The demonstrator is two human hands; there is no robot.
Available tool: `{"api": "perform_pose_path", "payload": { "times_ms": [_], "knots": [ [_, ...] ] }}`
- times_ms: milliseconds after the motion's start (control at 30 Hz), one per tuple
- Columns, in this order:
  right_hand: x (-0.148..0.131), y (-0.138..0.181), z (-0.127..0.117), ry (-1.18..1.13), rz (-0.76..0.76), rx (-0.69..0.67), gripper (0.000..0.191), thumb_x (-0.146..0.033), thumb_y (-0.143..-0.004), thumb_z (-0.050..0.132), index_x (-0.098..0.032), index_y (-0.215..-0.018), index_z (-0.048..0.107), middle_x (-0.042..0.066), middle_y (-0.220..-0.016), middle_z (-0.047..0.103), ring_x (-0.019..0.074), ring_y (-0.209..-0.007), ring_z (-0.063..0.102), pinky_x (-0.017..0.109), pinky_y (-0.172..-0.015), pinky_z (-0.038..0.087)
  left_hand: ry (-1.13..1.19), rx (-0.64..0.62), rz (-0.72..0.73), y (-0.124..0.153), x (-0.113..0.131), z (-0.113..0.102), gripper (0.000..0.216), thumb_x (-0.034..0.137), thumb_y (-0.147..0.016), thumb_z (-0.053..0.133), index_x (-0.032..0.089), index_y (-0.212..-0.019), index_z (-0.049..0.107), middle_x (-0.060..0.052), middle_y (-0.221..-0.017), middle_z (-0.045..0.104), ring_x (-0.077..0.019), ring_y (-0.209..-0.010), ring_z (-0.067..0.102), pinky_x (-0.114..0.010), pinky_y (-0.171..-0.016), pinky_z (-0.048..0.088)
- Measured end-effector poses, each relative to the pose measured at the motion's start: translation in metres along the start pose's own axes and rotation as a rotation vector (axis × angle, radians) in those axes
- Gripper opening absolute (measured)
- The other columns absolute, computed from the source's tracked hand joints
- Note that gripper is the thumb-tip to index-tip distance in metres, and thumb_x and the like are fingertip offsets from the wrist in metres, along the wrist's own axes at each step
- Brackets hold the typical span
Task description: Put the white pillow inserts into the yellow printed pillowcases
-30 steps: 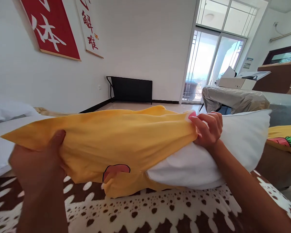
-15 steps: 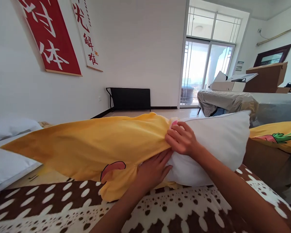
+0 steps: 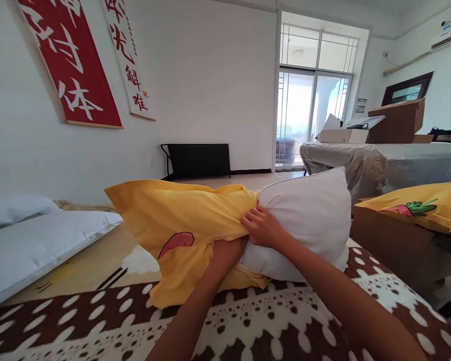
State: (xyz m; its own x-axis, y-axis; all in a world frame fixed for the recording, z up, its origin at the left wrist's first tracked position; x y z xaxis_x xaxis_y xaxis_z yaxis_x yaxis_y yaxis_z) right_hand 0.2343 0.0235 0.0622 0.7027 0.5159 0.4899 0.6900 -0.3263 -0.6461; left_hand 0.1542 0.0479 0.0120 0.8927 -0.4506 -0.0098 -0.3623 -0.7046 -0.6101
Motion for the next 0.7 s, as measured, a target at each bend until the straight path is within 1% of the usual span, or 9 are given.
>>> {"api": "perform_pose_path", "payload": {
  "times_ms": [100, 200, 300, 333, 400, 467, 533, 600, 700],
  "knots": [
    [0.01, -0.009, 0.012, -0.09, 0.053, -0.128, 0.009, -0.02, -0.073, 0.053, -0.017, -0.082, 0.055, 0.007, -0.08, 0.06, 0.021, -0.078, 0.048, 0.034, -0.076, 0.031, -0.042, 0.015, 0.028, 0.017, 0.02, -0.01, 0.035, 0.01, -0.086, 0.046, 0.013, -0.117, 0.063, -0.017, -0.11, 0.067, -0.029, -0.107, 0.061, -0.046, -0.094, 0.047],
    [0.017, -0.014, 0.018, -0.132, 0.086, -0.212, 0.017, -0.025, -0.075, 0.055, -0.017, -0.09, 0.056, 0.008, -0.086, 0.062, 0.0221, -0.082, 0.05, 0.035, -0.081, 0.03, -0.114, -0.006, -0.075, 0.044, 0.035, -0.02, 0.039, 0.009, -0.086, 0.045, 0.007, -0.123, 0.057, -0.022, -0.122, 0.06, -0.0324, -0.115, 0.056, -0.05, -0.093, 0.048],
    [0.02, -0.018, 0.025, -0.135, 0.122, -0.263, 0.023, -0.027, -0.074, 0.056, -0.016, -0.094, 0.057, 0.008, -0.091, 0.064, 0.023, -0.086, 0.052, 0.036, -0.084, 0.028, -0.101, -0.127, -0.189, 0.064, 0.041, -0.017, 0.043, 0.021, -0.086, 0.049, 0.001, -0.124, 0.055, -0.027, -0.126, 0.056, -0.0361, -0.115, 0.055, -0.044, -0.074, 0.057],
    [0.019, -0.019, 0.026, -0.137, 0.127, -0.274, 0.023, -0.027, -0.074, 0.056, -0.016, -0.094, 0.057, 0.008, -0.091, 0.064, 0.023, -0.087, 0.052, 0.036, -0.084, 0.028, -0.081, -0.146, -0.184, 0.066, 0.042, -0.015, 0.048, 0.026, -0.086, 0.052, 0.002, -0.127, 0.053, -0.027, -0.13, 0.053, -0.037, -0.117, 0.054, -0.045, -0.074, 0.057],
    [0.015, -0.021, 0.028, -0.139, 0.131, -0.287, 0.022, -0.025, -0.073, 0.056, -0.016, -0.092, 0.057, 0.008, -0.09, 0.065, 0.0226, -0.086, 0.053, 0.035, -0.082, 0.028, -0.061, -0.119, -0.147, 0.064, 0.039, -0.01, 0.059, 0.033, -0.084, 0.054, 0.008, -0.137, 0.043, -0.024, -0.141, 0.044, -0.0381, -0.126, 0.045, -0.056, -0.085, 0.051],
    [0.01, -0.023, 0.026, -0.131, 0.144, -0.285, 0.019, -0.022, -0.07, 0.056, -0.017, -0.088, 0.057, 0.007, -0.085, 0.065, 0.0218, -0.082, 0.052, 0.034, -0.078, 0.027, -0.053, -0.068, -0.109, 0.058, 0.031, -0.001, 0.061, 0.035, -0.086, 0.052, 0.015, -0.141, 0.037, -0.02, -0.147, 0.037, -0.037, -0.132, 0.036, -0.065, -0.095, 0.039],
    [0.006, -0.025, 0.02, -0.114, 0.172, -0.262, 0.015, -0.018, -0.066, 0.055, -0.017, -0.081, 0.057, 0.006, -0.078, 0.064, 0.0208, -0.077, 0.051, 0.034, -0.075, 0.027, -0.018, -0.031, -0.073, 0.052, 0.022, 0.009, 0.056, 0.036, -0.089, 0.046, 0.017, -0.141, 0.036, -0.018, -0.148, 0.036, -0.0351, -0.134, 0.033, -0.068, -0.098, 0.033],
    [-0.001, -0.029, 0.008, -0.102, 0.193, -0.216, 0.013, -0.015, -0.062, 0.053, -0.018, -0.075, 0.056, 0.005, -0.071, 0.062, 0.0194, -0.072, 0.049, 0.032, -0.072, 0.026, 0.024, 0.002, -0.051, 0.048, 0.017, 0.014, 0.052, 0.037, -0.091, 0.042, 0.016, -0.138, 0.039, -0.019, -0.145, 0.04, -0.0353, -0.132, 0.035, -0.069, -0.097, 0.032],
    [-0.019, -0.036, -0.021, -0.111, 0.192, -0.096, 0.01, -0.014, -0.059, 0.051, -0.019, -0.067, 0.053, 0.002, -0.061, 0.056, 0.017, -0.064, 0.044, 0.031, -0.066, 0.024, 0.112, 0.047, -0.045, 0.045, 0.013, 0.011, 0.045, 0.037, -0.092, 0.039, 0.015, -0.13, 0.048, -0.019, -0.13, 0.054, -0.0368, -0.123, 0.044, -0.067, -0.097, 0.032]
  ]
}}
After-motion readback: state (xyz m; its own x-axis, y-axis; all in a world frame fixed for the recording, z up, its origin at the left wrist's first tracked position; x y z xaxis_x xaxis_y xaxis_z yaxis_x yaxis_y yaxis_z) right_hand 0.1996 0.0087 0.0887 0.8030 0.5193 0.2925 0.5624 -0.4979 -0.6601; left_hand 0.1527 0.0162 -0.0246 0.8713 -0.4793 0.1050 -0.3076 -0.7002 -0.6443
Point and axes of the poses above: each hand's wrist, its own y-axis away from the middle knuckle, its own z-axis out of the palm, x = y × z, the point moved 7 cm from there along -y, towards the middle knuckle
